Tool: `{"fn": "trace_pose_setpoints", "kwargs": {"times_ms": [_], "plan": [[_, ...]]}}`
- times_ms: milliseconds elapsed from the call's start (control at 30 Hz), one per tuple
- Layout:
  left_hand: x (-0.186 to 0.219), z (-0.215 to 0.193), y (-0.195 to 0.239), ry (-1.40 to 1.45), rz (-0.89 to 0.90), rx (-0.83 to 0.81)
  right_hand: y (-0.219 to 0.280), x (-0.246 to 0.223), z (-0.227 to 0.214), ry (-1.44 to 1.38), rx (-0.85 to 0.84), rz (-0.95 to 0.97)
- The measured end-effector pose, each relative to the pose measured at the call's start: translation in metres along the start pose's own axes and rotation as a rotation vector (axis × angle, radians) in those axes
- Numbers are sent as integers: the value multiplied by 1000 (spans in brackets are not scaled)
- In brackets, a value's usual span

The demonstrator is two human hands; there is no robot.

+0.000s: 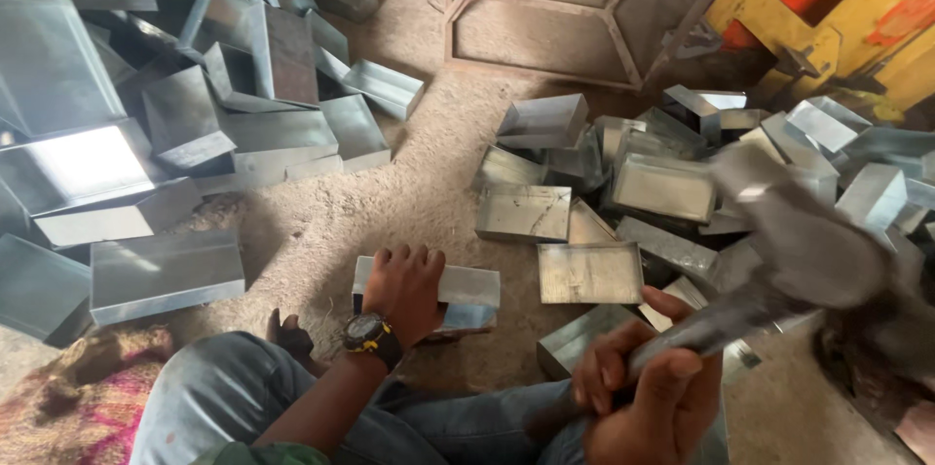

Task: The person straightens and flattens metal rectangular containers using a hammer while sitting on the floor next to a pile of similar objects.

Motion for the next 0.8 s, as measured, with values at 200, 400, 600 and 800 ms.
{"fn": "trace_pose_setpoints", "kwargs": {"times_ms": [200,400,600,800], "plan": [[-4,3,-1,-31,-31,-46,-1,115,-16,71,-119,156],[-4,2,0,-60,-47,-85,20,136,-23,576,-207,673],[-4,2,2,-63,-50,-61,23,159,-20,486,-116,689],[-6,5,2,-83,-38,-25,19,159,-33,730,-216,619]]}}
Point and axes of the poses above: each hand's wrist, its own y-axis away from the middle knuckle, its own z-axis out of the palm, x = y × z, the point moved 10 cm from there along -y, towards the middle knuckle, and after that the axes turned 1 degree about x, right-handed, at the moved point
